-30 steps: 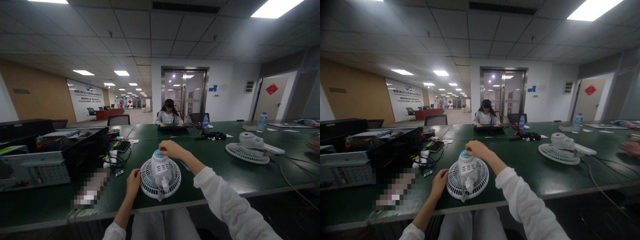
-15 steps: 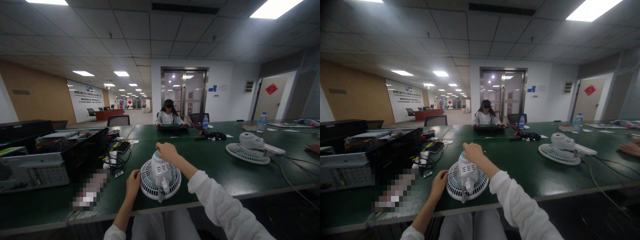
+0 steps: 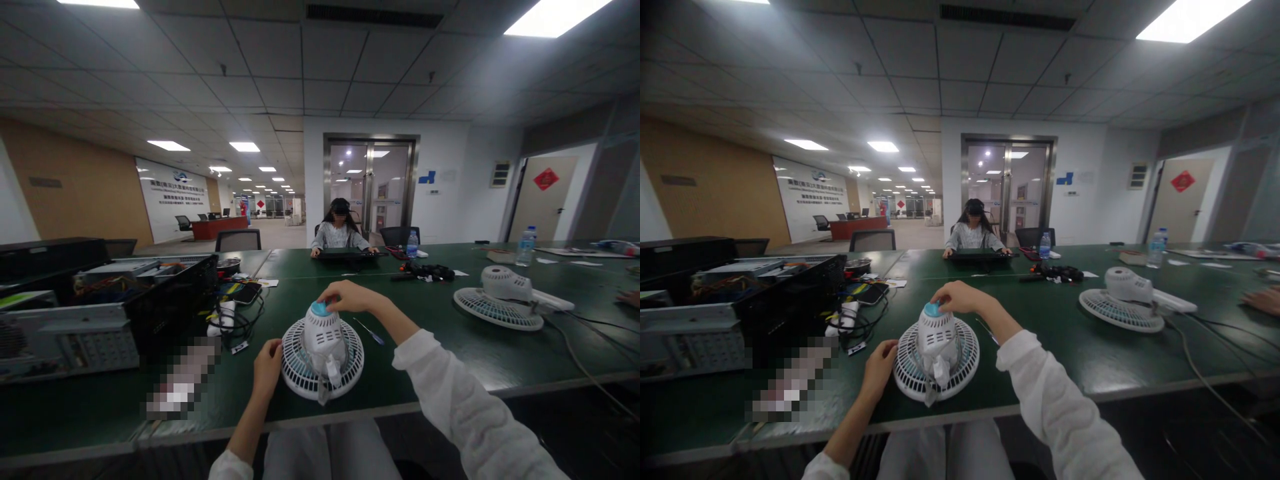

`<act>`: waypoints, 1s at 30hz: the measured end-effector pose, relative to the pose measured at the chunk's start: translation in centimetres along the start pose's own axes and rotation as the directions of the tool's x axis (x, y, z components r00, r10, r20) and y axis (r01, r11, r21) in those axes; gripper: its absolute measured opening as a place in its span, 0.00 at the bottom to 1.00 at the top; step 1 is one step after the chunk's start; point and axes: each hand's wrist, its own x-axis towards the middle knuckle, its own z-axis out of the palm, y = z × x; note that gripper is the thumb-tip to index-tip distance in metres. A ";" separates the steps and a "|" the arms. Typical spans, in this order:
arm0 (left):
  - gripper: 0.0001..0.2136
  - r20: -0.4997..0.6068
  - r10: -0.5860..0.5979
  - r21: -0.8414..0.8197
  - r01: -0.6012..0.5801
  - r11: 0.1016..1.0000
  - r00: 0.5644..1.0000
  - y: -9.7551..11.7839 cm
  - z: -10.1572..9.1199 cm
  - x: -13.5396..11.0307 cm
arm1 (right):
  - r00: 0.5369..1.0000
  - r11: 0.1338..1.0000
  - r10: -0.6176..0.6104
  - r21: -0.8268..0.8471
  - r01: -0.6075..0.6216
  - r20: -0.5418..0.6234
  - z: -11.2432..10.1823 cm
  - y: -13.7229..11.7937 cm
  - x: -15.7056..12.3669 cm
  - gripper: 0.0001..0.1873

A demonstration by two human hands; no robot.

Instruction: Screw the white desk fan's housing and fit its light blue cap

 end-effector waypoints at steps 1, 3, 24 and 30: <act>0.12 0.000 0.000 -0.001 0.000 1.000 1.000 -0.1 0.0 0.0 | 1.000 1.000 -0.010 -0.003 0.010 -0.001 0.0 0.1 0.0 0.18; 0.12 0.001 -0.002 0.000 0.002 1.000 1.000 -0.3 0.1 0.1 | 1.000 1.000 -0.028 -0.001 0.028 -0.005 0.2 0.3 0.1 0.17; 0.13 0.000 -0.002 0.010 0.002 1.000 1.000 -0.2 0.0 0.1 | 0.987 0.990 0.014 -0.135 -0.036 -0.161 1.8 -0.2 0.8 0.09; 0.12 -0.016 -0.002 -0.006 0.002 1.000 1.000 -0.1 0.0 0.1 | 0.932 0.923 0.245 -0.230 -0.309 -0.268 3.3 -1.9 0.9 0.11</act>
